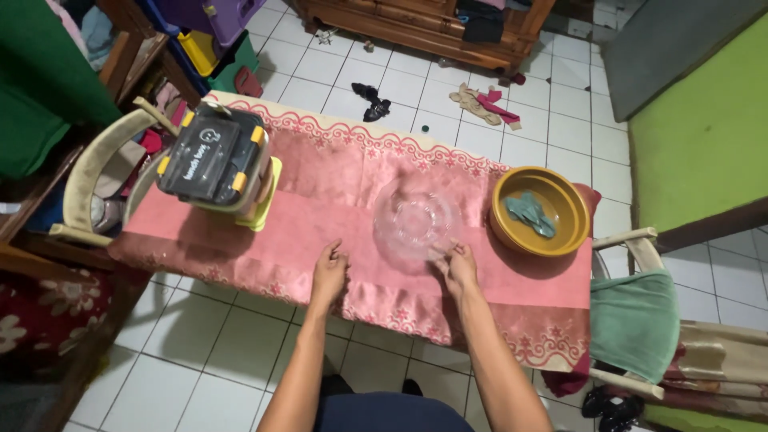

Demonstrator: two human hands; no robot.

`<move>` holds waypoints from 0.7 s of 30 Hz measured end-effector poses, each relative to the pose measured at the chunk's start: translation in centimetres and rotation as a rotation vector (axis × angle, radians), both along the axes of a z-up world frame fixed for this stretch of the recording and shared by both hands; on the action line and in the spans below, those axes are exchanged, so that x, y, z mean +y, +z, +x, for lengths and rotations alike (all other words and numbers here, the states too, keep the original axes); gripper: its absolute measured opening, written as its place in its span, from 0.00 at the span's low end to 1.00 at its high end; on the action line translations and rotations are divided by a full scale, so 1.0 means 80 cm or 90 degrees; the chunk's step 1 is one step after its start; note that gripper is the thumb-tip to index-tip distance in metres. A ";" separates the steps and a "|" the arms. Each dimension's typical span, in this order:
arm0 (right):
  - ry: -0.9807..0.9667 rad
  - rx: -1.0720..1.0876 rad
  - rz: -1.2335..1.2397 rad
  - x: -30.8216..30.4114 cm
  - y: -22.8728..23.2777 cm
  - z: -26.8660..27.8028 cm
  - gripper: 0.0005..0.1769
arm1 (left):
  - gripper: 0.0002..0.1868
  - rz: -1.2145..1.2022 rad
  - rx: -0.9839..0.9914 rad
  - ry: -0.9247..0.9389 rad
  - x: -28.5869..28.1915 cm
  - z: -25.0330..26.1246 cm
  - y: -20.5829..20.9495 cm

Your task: The person puts away tableware by picking up lunchbox components and glass plates from a table and placing them onto shelves inside a wooden cabinet.

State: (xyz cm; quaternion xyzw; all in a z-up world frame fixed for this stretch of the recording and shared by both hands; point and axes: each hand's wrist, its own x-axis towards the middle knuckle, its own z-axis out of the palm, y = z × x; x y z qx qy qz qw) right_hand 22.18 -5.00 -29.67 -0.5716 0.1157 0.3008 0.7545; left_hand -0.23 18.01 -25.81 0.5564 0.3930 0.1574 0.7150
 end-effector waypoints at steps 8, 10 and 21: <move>-0.186 -0.008 0.055 0.103 -0.022 0.059 0.21 | 0.27 -0.012 -0.013 0.002 0.103 -0.053 0.034; -0.202 -0.010 0.033 0.113 -0.022 0.057 0.19 | 0.26 -0.020 -0.010 0.007 0.124 -0.063 0.045; -0.145 -0.036 0.026 0.155 -0.019 -0.037 0.09 | 0.17 0.119 -0.022 -0.100 0.186 -0.097 0.102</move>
